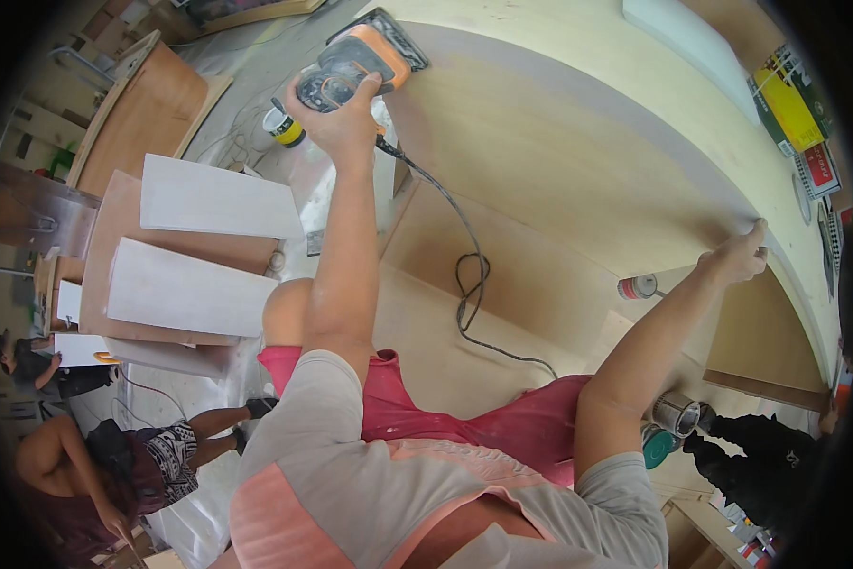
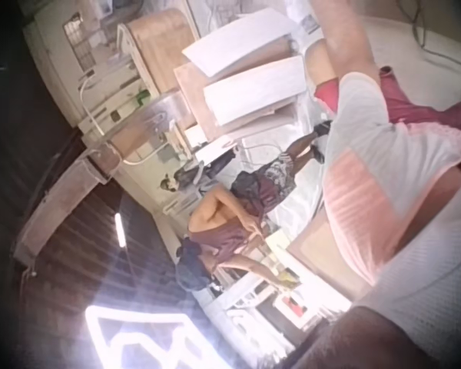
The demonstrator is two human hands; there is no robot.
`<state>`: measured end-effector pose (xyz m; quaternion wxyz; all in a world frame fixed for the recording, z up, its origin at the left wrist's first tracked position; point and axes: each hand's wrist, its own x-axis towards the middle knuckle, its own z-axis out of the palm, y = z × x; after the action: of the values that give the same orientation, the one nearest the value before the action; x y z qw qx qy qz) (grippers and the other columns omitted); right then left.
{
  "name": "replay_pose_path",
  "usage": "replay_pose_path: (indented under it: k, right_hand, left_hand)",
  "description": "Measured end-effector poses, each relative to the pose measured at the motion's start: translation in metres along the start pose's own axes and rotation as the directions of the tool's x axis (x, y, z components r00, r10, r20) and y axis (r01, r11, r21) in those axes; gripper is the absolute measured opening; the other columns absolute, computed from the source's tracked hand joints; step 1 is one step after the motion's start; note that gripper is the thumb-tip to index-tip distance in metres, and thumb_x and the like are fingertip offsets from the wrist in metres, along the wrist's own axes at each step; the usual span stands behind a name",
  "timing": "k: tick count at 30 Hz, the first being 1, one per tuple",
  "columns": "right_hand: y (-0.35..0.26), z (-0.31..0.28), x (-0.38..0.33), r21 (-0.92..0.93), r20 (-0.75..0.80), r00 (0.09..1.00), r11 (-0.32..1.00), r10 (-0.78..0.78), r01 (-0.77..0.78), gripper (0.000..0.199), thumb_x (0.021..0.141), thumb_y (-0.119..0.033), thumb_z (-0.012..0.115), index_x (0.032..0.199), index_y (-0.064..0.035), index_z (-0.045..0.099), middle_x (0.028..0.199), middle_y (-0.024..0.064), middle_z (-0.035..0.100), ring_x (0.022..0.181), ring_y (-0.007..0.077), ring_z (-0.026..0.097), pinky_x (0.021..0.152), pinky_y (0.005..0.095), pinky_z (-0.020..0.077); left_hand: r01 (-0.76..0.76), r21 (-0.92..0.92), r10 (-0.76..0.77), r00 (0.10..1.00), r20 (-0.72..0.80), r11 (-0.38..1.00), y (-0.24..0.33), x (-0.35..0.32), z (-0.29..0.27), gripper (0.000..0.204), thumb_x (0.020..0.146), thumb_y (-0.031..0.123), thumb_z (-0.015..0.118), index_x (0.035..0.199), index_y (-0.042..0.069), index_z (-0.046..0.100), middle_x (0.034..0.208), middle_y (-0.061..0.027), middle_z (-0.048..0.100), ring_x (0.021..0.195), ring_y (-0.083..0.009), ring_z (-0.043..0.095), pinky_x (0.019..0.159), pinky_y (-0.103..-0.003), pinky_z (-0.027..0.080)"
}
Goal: The person attaches sandpaper to an electric sander and sands a wooden structure using the sander.
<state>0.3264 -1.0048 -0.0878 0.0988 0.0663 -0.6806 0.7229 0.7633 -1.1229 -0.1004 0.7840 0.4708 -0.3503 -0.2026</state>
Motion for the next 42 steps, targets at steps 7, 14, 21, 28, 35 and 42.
replay_pose_path:
  k: [7,14,21,28,35,42]
  right_hand:
    - [-0.002,0.002,0.006,-0.127,-0.029,1.0,0.992,-0.009,0.005,0.075,0.081,-0.043,0.064,0.127,0.013,0.042,0.124,0.0283,0.049,0.107,0.0356,0.056,0.09,0.0424,0.048]
    - [-0.005,0.0,-0.001,-0.129,-0.042,0.998,0.991,-0.043,0.038,0.077,0.081,-0.044,0.063,0.124,0.0159,0.041,0.12,0.0333,0.05,0.107,0.0383,0.056,0.088,0.043,0.0497]
    - [-0.009,0.001,-0.007,-0.088,-0.028,0.999,0.996,-0.036,0.034,0.078,0.082,-0.045,0.062,0.125,0.0164,0.04,0.118,0.0321,0.052,0.106,0.0379,0.057,0.086,0.0426,0.0503]
    - [0.005,0.008,0.002,-0.118,-0.056,0.994,0.989,-0.099,0.092,0.074,0.08,-0.045,0.063,0.12,0.0163,0.046,0.115,0.0321,0.054,0.105,0.039,0.057,0.089,0.0443,0.0473]
    - [0.007,0.009,0.004,-0.187,-0.154,0.98,0.978,-0.126,0.096,0.076,0.08,-0.047,0.06,0.12,0.0159,0.047,0.112,0.0341,0.055,0.107,0.0412,0.055,0.093,0.0463,0.0441]
    - [0.003,0.006,-0.002,-0.118,-0.057,0.996,0.991,-0.067,0.059,0.078,0.08,-0.045,0.061,0.123,0.017,0.043,0.115,0.0339,0.053,0.106,0.0397,0.056,0.091,0.0452,0.0458]
  left_hand:
    - [-0.783,0.213,0.702,0.619,0.352,0.584,0.005,-0.051,0.019,0.073,0.055,0.02,0.085,0.119,0.008,0.051,0.112,-0.0171,0.046,0.1,-0.032,0.049,0.08,-0.04,0.047]
    - [-0.858,0.136,0.715,0.492,0.497,0.496,0.011,-0.056,0.017,0.069,0.054,0.02,0.085,0.116,0.014,0.055,0.11,-0.0162,0.049,0.1,-0.0323,0.05,0.075,-0.039,0.05]
    - [-0.434,0.121,0.419,0.899,0.129,0.893,0.004,0.006,0.007,0.073,0.06,0.015,0.082,0.121,0.004,0.043,0.113,-0.0165,0.047,0.103,-0.0273,0.05,0.08,-0.036,0.048]
    - [0.073,-0.065,-0.076,0.996,-0.043,0.995,-0.003,-0.004,-0.001,0.074,0.065,0.014,0.081,0.125,0.002,0.038,0.117,-0.0164,0.043,0.108,-0.0248,0.047,0.087,-0.035,0.046]
    - [-0.54,0.217,0.472,0.83,0.298,0.813,-0.028,-0.07,0.003,0.075,0.061,0.015,0.083,0.123,0.005,0.042,0.113,-0.0178,0.041,0.105,-0.0321,0.045,0.084,-0.041,0.046]
    - [-0.756,0.235,0.624,0.642,0.445,0.611,-0.046,-0.064,-0.012,0.072,0.058,0.014,0.084,0.118,0.006,0.046,0.11,-0.0181,0.042,0.102,-0.0337,0.044,0.083,-0.042,0.044]
